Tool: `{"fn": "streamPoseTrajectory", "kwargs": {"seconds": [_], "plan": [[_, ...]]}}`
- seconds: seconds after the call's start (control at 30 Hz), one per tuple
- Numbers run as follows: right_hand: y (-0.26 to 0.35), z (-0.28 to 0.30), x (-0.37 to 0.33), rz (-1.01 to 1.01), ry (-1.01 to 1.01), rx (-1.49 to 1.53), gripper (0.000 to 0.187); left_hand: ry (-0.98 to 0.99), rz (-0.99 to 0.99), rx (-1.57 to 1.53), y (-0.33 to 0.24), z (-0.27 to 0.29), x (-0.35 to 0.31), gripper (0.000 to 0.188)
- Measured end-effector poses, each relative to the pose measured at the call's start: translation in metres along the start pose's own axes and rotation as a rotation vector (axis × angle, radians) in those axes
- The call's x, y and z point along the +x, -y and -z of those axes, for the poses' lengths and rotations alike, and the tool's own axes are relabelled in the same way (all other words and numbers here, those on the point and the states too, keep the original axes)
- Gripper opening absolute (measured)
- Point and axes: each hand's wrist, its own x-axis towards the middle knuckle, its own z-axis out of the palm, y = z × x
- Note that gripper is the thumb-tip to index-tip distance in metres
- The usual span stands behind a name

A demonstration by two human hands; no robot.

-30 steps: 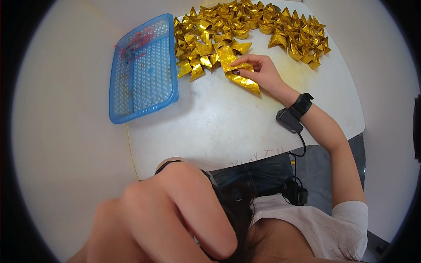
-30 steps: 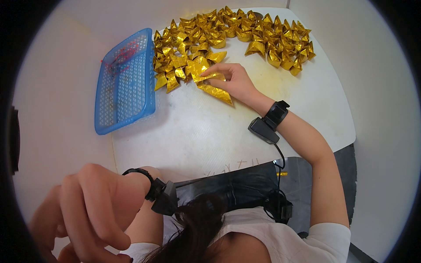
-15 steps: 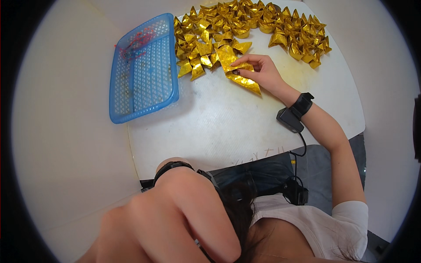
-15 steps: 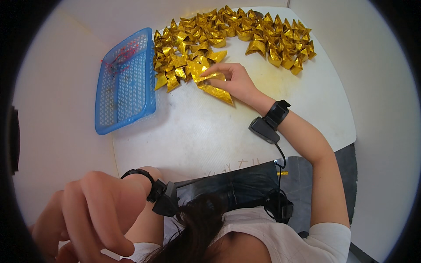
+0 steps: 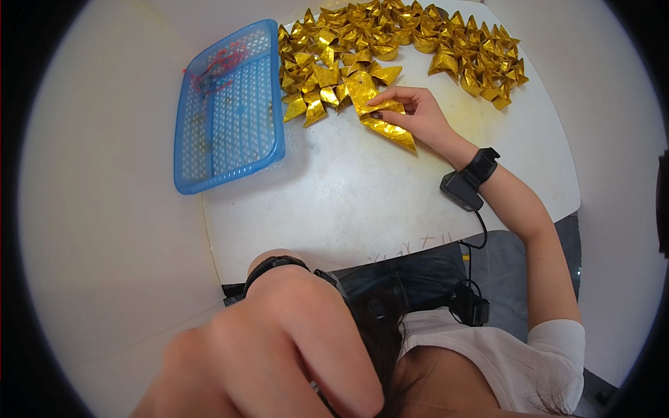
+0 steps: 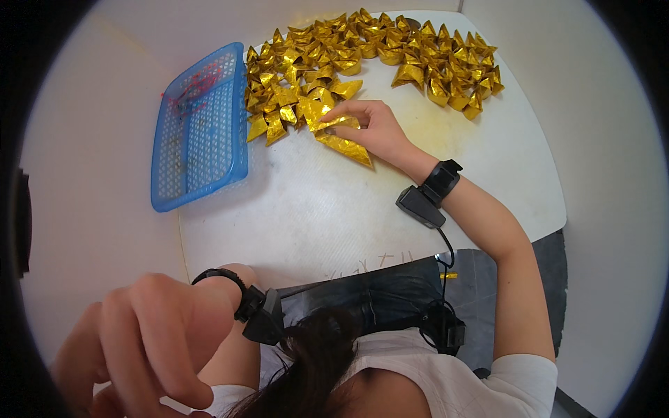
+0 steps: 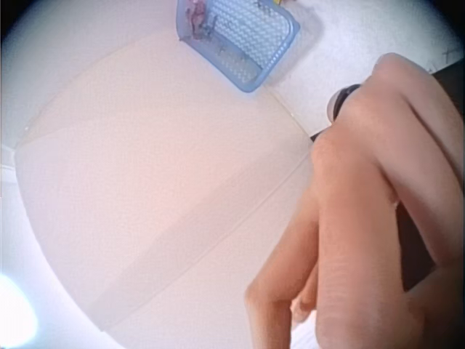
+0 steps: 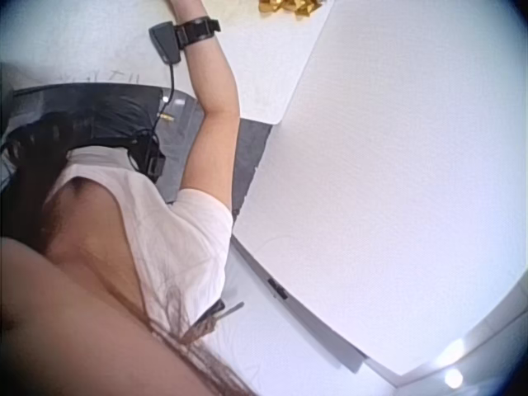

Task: Folding gold-colored joss paper into decorative shapes.

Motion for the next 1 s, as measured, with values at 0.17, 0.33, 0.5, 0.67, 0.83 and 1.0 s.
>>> {"fn": "streamPoseTrajectory", "kwargs": {"seconds": [0.17,0.33,0.5,0.67,0.83,1.0], "plan": [[0.000,-0.007,0.002,0.048,0.022,0.046,0.023,0.133,-0.063,-0.119,0.020,0.010,0.017,0.009],[-0.003,0.007,0.000,0.049,0.012,0.023,0.023,0.292,-0.130,-0.290,0.060,0.026,0.041,0.010],[0.011,-0.009,-0.003,-0.022,0.056,0.297,0.024,0.003,0.313,-0.266,0.106,0.039,0.035,0.020],[0.011,0.008,-0.015,-0.031,-0.007,-0.160,0.017,-0.160,0.774,-0.001,0.163,0.067,0.021,0.025],[-0.011,0.009,-0.001,0.227,-0.020,-0.195,0.022,-0.153,0.777,0.535,0.178,0.110,-0.018,0.025],[0.005,0.007,-0.005,0.027,-0.046,0.184,0.026,-0.386,0.750,0.643,0.170,0.127,-0.034,0.016]]}}
